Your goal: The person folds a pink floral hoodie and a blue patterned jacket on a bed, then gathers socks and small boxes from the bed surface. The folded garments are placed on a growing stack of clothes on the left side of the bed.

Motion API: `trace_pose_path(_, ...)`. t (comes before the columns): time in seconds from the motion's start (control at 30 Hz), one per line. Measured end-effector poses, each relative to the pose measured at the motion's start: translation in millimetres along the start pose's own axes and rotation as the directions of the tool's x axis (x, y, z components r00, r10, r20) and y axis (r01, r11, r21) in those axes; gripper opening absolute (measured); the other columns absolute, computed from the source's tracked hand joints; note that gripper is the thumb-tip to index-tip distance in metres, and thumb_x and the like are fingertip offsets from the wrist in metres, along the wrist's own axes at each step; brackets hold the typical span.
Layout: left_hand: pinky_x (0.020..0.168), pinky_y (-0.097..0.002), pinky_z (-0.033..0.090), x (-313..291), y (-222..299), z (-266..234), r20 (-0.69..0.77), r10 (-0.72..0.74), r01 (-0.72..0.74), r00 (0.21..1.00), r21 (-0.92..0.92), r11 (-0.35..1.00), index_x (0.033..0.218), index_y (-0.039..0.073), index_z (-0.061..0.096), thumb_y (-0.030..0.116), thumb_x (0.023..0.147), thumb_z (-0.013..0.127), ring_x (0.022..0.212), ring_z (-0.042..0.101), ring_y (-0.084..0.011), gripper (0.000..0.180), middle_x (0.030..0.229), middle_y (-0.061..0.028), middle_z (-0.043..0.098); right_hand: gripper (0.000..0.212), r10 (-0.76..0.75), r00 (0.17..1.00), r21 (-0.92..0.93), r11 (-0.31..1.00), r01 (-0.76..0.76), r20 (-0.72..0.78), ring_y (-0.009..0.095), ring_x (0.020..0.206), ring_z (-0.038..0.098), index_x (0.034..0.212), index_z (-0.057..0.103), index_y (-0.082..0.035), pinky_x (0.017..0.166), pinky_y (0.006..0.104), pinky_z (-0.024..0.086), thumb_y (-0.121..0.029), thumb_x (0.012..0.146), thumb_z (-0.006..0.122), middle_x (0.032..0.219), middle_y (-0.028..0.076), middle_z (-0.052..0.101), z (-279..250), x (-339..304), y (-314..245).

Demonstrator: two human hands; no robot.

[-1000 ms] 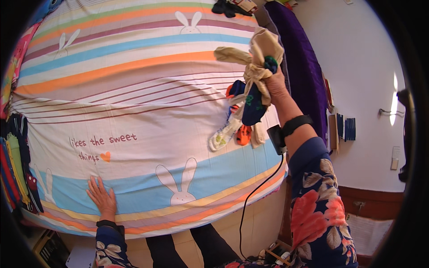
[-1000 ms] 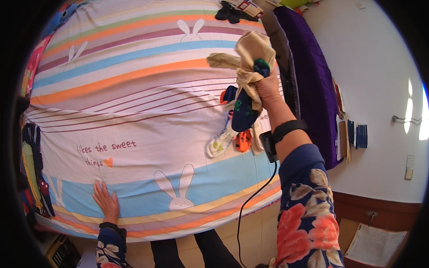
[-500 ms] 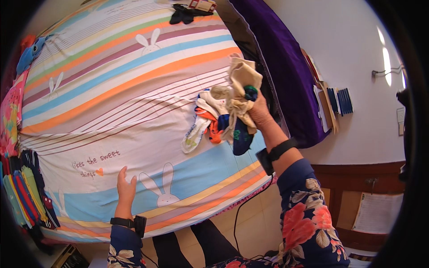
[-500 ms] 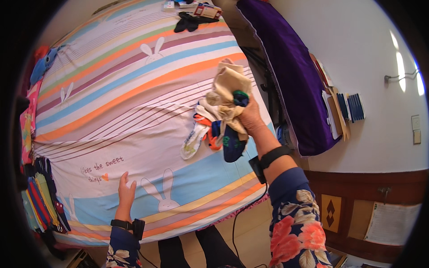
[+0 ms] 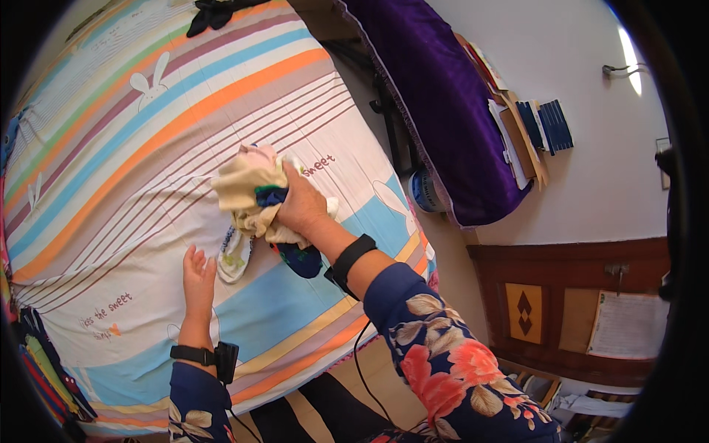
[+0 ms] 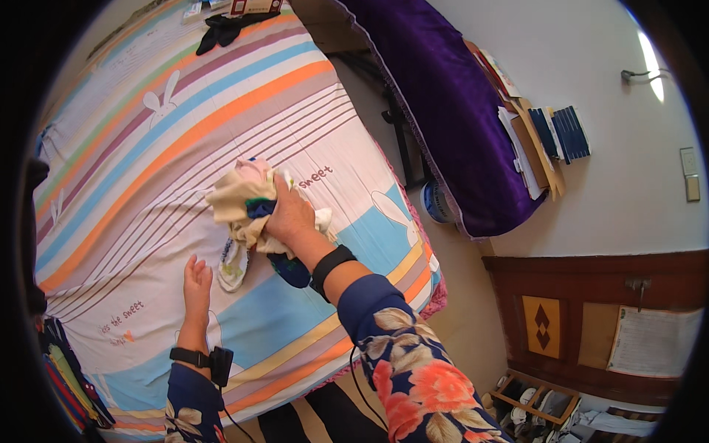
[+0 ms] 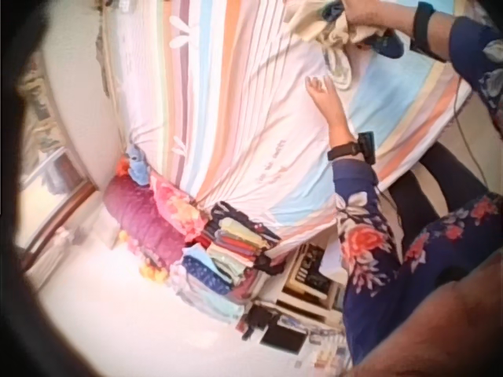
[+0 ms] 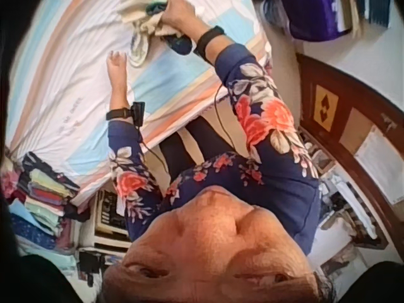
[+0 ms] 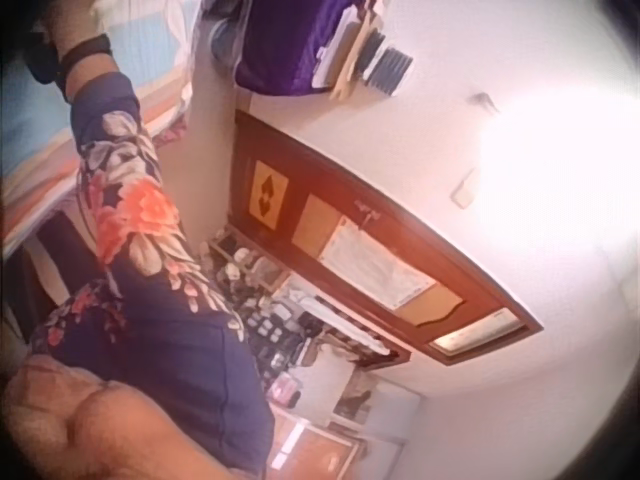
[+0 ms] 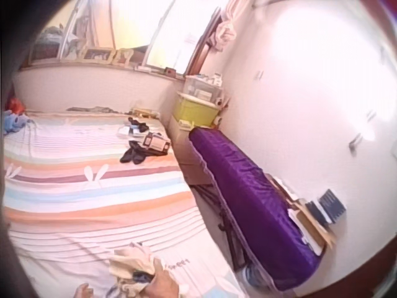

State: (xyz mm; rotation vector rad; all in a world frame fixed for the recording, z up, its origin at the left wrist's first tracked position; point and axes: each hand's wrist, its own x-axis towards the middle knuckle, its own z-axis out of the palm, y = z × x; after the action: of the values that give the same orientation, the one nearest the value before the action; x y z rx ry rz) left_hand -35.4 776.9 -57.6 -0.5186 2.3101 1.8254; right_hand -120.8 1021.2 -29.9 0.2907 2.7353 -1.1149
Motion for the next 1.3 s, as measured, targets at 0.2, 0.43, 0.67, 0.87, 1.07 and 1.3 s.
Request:
trace_pose_path(0.2, 0.098, -0.0364, 0.031, 37.6, -0.2, 37.4, -0.021, -0.008, 0.01, 1.0, 0.083, 0.997, 0.134, -0.002, 0.02, 0.04, 0.074, 0.066, 0.12, 0.036, -0.0288, 0.086, 0.129, -0.0235, 0.035, 0.098, -0.048, 0.996, -0.147, 0.989, 0.037, -0.076, 0.039, 0.112, 0.042, 0.134, 0.023, -0.015, 0.089, 0.0453, 0.038, -0.044, 0.055, 0.073, 0.12, 0.023, 0.042, 7.8, 23.4, 8.6)
trace_pose_path(0.43, 0.095, -0.0304, 0.032, 36.7, 17.4, 64.5, 0.217, -0.101, 0.139, 0.971, -0.168, 0.976, 0.13, 0.0, 0.027, 0.044, 0.075, 0.065, 0.114, 0.04, -0.0203, 0.08, 0.122, -0.0122, 0.043, 0.111, 0.071, 0.991, 0.007, 0.997, -0.073, 0.109, 0.037, 0.119, 0.036, 0.138, 0.014, -0.012, 0.096, 0.0409, 0.033, -0.047, 0.052, 0.075, 0.127, 0.024, 0.036, 32.8, 36.0, 22.1)
trace_pose_path(0.67, 0.083, -0.0324, 0.045, 22.4, 32.3, 80.7, 0.425, -0.103, 0.318, 0.9, -0.475, 0.82, 0.115, 0.01, 0.044, 0.047, 0.071, 0.067, 0.099, 0.052, -0.0159, 0.062, 0.109, -0.0045, 0.053, 0.113, 0.009, 0.948, 0.151, 0.987, -0.061, 0.319, 0.037, 0.104, 0.051, 0.136, 0.01, -0.001, 0.087, 0.0379, 0.042, -0.045, 0.054, 0.074, 0.114, 0.027, 0.049, 18.6, -10.4, -23.3)
trace_pose_path(0.87, 0.078, -0.0328, 0.048, -41.9, 16.0, 2.9, 0.288, -0.321, 0.431, 0.902, -0.641, 0.635, 0.114, 0.01, 0.046, 0.03, 0.081, 0.063, 0.091, 0.055, -0.0166, 0.042, 0.105, -0.0036, 0.054, 0.097, -0.292, 0.949, 0.062, 0.956, 0.286, 0.119, 0.045, 0.093, 0.047, 0.135, 0.012, -0.003, 0.078, 0.0472, 0.042, -0.03, 0.062, 0.07, 0.115, 0.034, 0.036, 4.1, -95.8, -94.5)
trace_pose_path(1.07, 0.082, -0.0359, 0.047, -98.2, 5.3, -51.1, 0.185, -0.3, 0.328, 0.936, -0.768, 0.551, 0.121, 0.011, 0.042, 0.034, 0.083, 0.058, 0.099, 0.054, -0.0205, 0.047, 0.115, -0.0063, 0.051, 0.096, -0.432, 0.874, 0.26, 0.891, 0.373, 0.224, 0.046, 0.099, 0.041, 0.135, 0.011, -0.002, 0.082, 0.0462, 0.04, -0.035, 0.066, 0.068, 0.115, 0.037, 0.032, 23.2, -156.8, -114.5)
trace_pose_path(1.3, 0.072, -0.0362, 0.051, -88.7, -13.7, -44.3, 0.175, -0.62, 0.575, 0.765, -0.619, 0.535, 0.116, 0.013, 0.045, 0.023, 0.076, 0.069, 0.091, 0.057, -0.0196, 0.049, 0.105, -0.0045, 0.055, 0.077, -0.34, 0.88, 0.535, 0.836, 0.122, 0.331, 0.048, 0.109, 0.038, 0.138, 0.009, -0.008, 0.092, 0.0466, 0.033, -0.042, 0.081, 0.049, 0.124, 0.034, 0.031, 134.5, -161.4, -46.4)
